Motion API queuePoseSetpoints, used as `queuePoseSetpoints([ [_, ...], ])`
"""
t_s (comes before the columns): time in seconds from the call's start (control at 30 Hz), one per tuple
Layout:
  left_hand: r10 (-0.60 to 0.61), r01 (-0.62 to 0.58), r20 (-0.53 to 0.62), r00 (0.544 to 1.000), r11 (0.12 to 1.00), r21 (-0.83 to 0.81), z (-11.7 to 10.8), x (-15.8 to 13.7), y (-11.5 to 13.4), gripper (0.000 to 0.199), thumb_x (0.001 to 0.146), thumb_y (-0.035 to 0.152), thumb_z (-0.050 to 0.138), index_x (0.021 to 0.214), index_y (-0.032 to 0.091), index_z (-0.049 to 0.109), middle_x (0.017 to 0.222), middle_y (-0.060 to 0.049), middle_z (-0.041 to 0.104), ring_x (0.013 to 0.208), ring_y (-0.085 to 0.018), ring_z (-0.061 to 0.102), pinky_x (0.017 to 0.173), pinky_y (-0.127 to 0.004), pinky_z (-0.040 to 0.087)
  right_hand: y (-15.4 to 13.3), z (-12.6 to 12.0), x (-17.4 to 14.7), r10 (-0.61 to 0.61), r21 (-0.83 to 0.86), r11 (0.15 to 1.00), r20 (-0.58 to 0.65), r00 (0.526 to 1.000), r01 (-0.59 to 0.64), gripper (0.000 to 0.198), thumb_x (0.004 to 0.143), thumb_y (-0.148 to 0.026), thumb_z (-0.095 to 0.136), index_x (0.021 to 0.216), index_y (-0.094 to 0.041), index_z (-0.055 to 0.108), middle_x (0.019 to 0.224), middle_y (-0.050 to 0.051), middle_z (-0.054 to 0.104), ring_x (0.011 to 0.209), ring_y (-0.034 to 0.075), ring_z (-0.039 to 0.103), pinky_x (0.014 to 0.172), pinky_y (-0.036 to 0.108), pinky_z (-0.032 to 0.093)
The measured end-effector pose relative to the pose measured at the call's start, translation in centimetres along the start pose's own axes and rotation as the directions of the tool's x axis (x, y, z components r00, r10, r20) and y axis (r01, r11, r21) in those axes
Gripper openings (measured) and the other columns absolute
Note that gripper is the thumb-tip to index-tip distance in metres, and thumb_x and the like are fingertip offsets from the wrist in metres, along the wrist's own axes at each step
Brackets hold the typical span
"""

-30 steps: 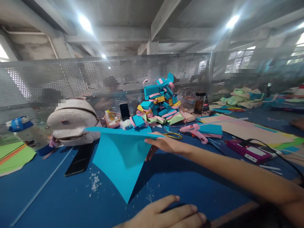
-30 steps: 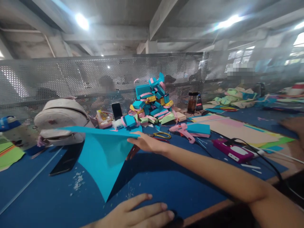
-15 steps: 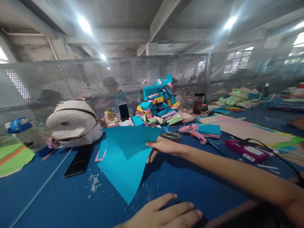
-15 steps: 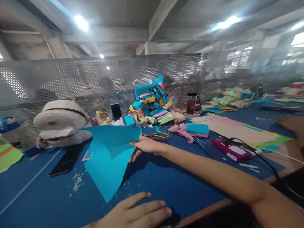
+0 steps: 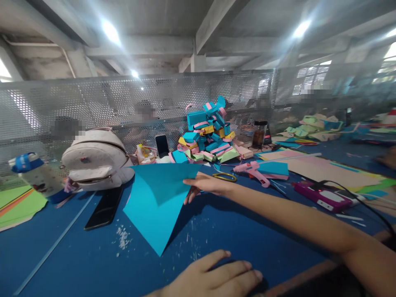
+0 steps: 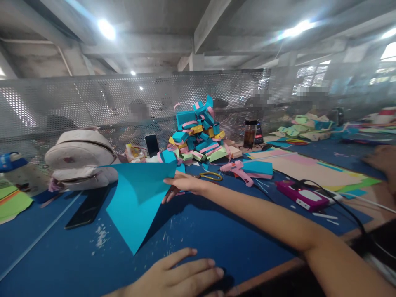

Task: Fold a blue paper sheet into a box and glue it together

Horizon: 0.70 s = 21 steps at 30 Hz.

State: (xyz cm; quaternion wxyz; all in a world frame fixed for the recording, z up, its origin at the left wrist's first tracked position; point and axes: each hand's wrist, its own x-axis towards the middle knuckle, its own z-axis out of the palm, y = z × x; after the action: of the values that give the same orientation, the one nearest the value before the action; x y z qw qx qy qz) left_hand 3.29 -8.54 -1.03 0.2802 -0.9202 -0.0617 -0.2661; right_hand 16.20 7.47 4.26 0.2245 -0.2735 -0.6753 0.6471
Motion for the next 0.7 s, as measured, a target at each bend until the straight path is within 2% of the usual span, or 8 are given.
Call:
queuePoseSetpoints([
  [0.1,0.014,-0.014,0.013,1.000,1.000,0.002,-0.1,0.0,-0.1,0.028,0.099,0.026,0.048,0.122,0.030,0.062,0.133,0.007,0.060,0.128,-0.010,0.049,0.111,-0.031,0.035,0.3,0.4,0.8,0.047,-0.007,0.999,0.029,0.998,-0.047,0.029,0.097,-0.033,0.049,0.099,-0.008,0.063,0.064,0.007,0.071,0.062,0.016,0.071,0.063,0.024,0.051],
  [0.2,0.004,-0.004,0.022,1.000,1.000,-0.006,0.1,-0.3,0.0,0.028,0.099,0.027,0.049,0.124,0.030,0.061,0.134,0.007,0.059,0.128,-0.009,0.048,0.111,-0.030,0.036,0.1,0.7,1.0,0.040,-0.032,0.999,0.081,0.996,-0.037,0.041,0.091,-0.044,0.057,0.074,-0.007,0.065,0.065,0.010,0.071,0.067,0.018,0.071,0.070,0.027,0.052],
  [0.3,-0.013,0.013,0.021,1.000,1.000,-0.010,0.5,-0.7,0.2,0.030,0.097,0.028,0.053,0.126,0.031,0.059,0.137,0.007,0.057,0.132,-0.010,0.044,0.111,-0.030,0.036,-0.2,0.4,0.8,0.028,-0.057,0.998,0.091,0.995,-0.023,0.048,0.088,-0.050,0.059,0.067,-0.007,0.064,0.068,0.012,0.071,0.068,0.018,0.071,0.081,0.030,0.051],
  [0.37,-0.022,0.022,0.001,1.000,1.000,-0.009,0.6,-0.7,0.3,0.029,0.096,0.029,0.054,0.124,0.032,0.060,0.136,0.008,0.057,0.133,-0.010,0.044,0.112,-0.029,0.035,-0.3,-0.1,0.6,-0.001,-0.036,0.999,0.096,0.995,0.005,0.045,0.087,-0.049,0.060,0.075,-0.006,0.064,0.070,0.012,0.072,0.067,0.019,0.071,0.079,0.031,0.053],
  [0.53,-0.018,0.018,0.022,1.000,1.000,0.003,0.4,-0.5,0.1,0.028,0.098,0.027,0.051,0.123,0.033,0.061,0.134,0.010,0.059,0.129,-0.008,0.047,0.111,-0.029,0.035,-0.4,-1.4,0.2,-0.120,0.068,0.991,0.076,0.990,0.115,0.039,0.088,-0.037,0.063,0.117,-0.010,0.057,0.079,0.008,0.072,0.063,0.019,0.071,0.063,0.029,0.055],
  [0.6,-0.010,0.010,0.024,1.000,1.000,0.005,0.3,-0.5,0.0,0.029,0.098,0.025,0.051,0.124,0.033,0.061,0.134,0.010,0.059,0.128,-0.008,0.048,0.111,-0.029,0.035,-0.4,-1.6,-0.1,-0.128,0.070,0.990,0.058,0.990,0.124,0.039,0.089,-0.035,0.062,0.119,-0.010,0.057,0.079,0.008,0.073,0.063,0.018,0.071,0.065,0.029,0.056],
  [0.7,-0.002,0.002,0.017,1.000,1.000,-0.001,0.2,-0.5,0.0,0.029,0.099,0.026,0.049,0.125,0.032,0.060,0.134,0.008,0.059,0.128,-0.009,0.048,0.112,-0.030,0.035,-0.4,-1.5,-0.8,-0.104,0.044,0.994,0.057,0.993,0.102,0.038,0.089,-0.039,0.062,0.109,-0.007,0.061,0.077,0.010,0.073,0.066,0.018,0.071,0.070,0.031,0.056],
])
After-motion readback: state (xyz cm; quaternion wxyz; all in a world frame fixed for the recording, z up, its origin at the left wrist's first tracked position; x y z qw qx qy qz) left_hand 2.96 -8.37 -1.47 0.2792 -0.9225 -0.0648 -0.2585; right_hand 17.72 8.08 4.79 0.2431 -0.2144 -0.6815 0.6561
